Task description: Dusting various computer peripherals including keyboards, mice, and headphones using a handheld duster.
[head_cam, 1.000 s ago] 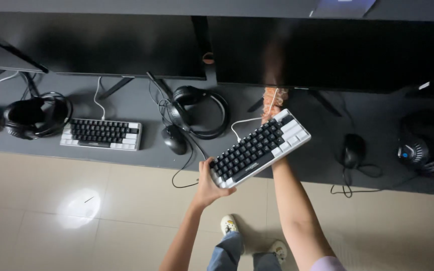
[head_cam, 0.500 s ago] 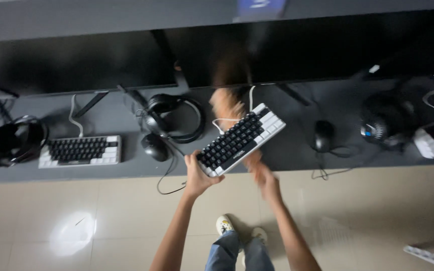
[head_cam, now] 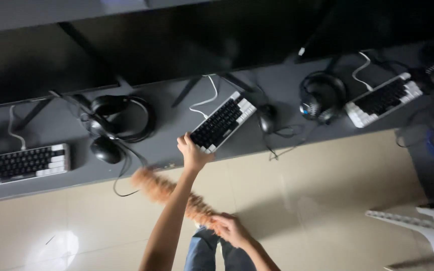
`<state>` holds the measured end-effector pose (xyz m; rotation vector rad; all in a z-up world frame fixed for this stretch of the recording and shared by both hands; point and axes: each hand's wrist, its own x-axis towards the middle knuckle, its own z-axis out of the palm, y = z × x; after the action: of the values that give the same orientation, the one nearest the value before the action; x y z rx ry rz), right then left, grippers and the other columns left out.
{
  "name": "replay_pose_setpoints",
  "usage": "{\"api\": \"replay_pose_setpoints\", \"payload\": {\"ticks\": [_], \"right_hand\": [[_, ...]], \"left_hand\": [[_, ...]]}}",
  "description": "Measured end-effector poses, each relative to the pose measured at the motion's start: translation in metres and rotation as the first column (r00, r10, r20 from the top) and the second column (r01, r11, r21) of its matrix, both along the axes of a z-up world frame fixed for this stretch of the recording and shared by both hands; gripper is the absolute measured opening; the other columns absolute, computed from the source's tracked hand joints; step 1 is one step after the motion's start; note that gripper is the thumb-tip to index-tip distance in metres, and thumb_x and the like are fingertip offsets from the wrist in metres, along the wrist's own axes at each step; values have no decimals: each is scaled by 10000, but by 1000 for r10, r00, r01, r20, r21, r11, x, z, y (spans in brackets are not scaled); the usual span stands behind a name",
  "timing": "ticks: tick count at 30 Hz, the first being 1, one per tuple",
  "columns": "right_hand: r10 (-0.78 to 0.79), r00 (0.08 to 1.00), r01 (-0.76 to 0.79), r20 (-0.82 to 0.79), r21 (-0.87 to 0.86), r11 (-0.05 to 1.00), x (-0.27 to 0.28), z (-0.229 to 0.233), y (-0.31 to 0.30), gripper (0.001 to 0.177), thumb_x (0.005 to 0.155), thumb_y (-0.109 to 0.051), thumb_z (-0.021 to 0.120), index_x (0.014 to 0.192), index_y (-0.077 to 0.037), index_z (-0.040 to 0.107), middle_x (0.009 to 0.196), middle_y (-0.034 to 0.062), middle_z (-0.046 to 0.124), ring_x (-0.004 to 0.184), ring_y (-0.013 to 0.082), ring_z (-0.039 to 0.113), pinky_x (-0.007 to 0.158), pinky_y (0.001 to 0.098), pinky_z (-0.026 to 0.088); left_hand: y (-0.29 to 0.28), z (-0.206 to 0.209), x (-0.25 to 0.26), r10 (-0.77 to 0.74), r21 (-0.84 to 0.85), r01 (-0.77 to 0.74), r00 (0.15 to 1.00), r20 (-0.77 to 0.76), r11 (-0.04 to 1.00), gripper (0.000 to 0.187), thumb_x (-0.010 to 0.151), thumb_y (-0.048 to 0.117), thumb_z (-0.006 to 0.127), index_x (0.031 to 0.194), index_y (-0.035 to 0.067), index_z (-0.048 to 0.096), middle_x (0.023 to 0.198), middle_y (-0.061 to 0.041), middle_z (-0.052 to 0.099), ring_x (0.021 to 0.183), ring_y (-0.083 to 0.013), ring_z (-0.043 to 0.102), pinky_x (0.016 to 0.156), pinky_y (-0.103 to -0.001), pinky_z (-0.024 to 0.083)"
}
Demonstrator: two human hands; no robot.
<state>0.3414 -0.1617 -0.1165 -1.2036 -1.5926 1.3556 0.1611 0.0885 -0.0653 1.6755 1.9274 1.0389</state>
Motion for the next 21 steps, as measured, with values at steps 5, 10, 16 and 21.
{"api": "replay_pose_setpoints", "payload": {"ticks": [5,10,16,21], "right_hand": [[270,961,-256,66,-170,952,-6,35,7,425,972,-10,617,1392,-60,656,758,66,645,588,74,500,533,270,428],[170,985,-174,-35,-177,969,-16,43,12,384,989,-36,594,1370,-53,640,928,72,707,660,92,612,590,289,541],[-59,997,63,-50,72,995,-14,7,15,358,989,-54,628,1343,-4,641,1210,131,740,930,149,720,777,313,612],[-208,977,207,52,35,978,-28,52,48,384,999,-115,606,1378,-54,614,1196,111,748,869,131,711,734,285,588]], "left_hand": [[22,-25,43,91,-42,-97,987,-135,994,1148,498,272,961,1417,-46,352,1324,-230,411,1238,-448,399,1065,-537,382],[29,-1,67,127,-228,-177,968,-217,958,1230,441,296,987,1430,-32,332,1377,-223,400,1323,-430,349,1111,-560,297],[17,32,36,-6,2,7,973,-231,1000,1088,628,391,935,1469,10,361,1477,-294,329,1392,-479,272,1118,-587,255],[6,48,-56,-35,204,84,972,-233,975,764,807,279,824,1453,66,477,1505,-167,437,1459,-388,363,1231,-552,291]]}}
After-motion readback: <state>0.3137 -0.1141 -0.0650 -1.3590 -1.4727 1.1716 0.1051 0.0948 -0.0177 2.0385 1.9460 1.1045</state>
